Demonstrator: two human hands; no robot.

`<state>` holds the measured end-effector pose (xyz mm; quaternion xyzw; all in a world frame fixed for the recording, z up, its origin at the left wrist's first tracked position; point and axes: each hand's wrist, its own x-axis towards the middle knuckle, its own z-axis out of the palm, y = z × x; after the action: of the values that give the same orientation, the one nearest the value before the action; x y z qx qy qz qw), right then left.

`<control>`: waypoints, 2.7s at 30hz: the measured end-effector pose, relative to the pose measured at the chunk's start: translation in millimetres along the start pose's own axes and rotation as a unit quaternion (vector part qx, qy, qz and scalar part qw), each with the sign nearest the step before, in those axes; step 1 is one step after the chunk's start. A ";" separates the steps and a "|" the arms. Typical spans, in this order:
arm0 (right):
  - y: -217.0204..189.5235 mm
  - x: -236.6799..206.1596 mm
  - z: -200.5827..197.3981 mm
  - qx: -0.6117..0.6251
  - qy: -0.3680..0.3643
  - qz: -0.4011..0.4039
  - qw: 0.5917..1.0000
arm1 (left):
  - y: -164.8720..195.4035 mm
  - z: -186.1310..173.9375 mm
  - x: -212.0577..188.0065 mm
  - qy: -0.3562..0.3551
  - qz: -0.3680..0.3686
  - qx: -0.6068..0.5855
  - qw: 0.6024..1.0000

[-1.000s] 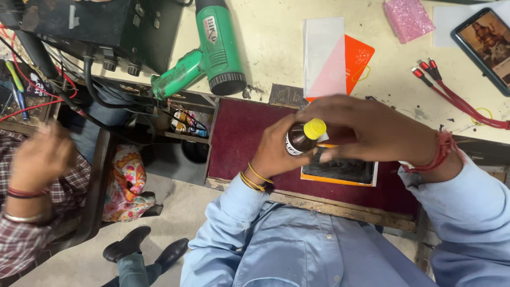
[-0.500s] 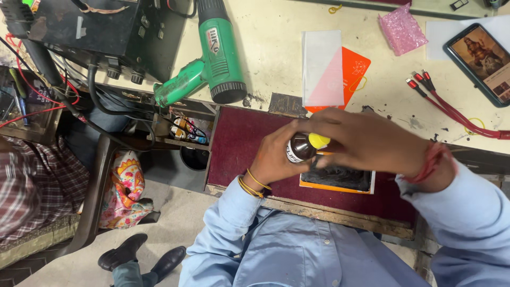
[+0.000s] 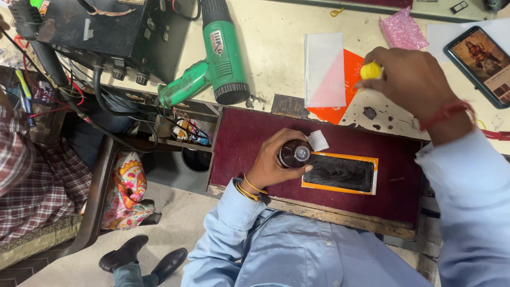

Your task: The person repeatedly wipes a small rectangular electronic component with a white cloth. They periodically apply liquid from a brown bottle onto the component and continue wiping. The person also uses a finger to rub the surface at times.

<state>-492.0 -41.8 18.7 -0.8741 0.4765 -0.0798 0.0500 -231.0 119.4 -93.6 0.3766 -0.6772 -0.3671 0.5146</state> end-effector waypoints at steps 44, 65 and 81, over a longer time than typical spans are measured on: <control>37.4 -288.9 153.2 0.349 0.267 0.301 0.846 | 33.6 68.1 19.1 -0.129 0.156 0.472 0.858; 35.5 -289.2 143.5 0.330 0.223 0.274 0.875 | 50.3 93.0 34.2 -0.193 0.230 0.509 0.807; 34.4 -292.7 145.8 0.314 0.226 0.259 0.885 | 52.5 96.7 32.3 -0.202 0.249 0.500 0.805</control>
<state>-649.1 187.4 -157.0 -0.6169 0.6341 -0.4047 0.2314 -338.1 124.7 -53.1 0.3176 -0.9260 0.0952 0.1806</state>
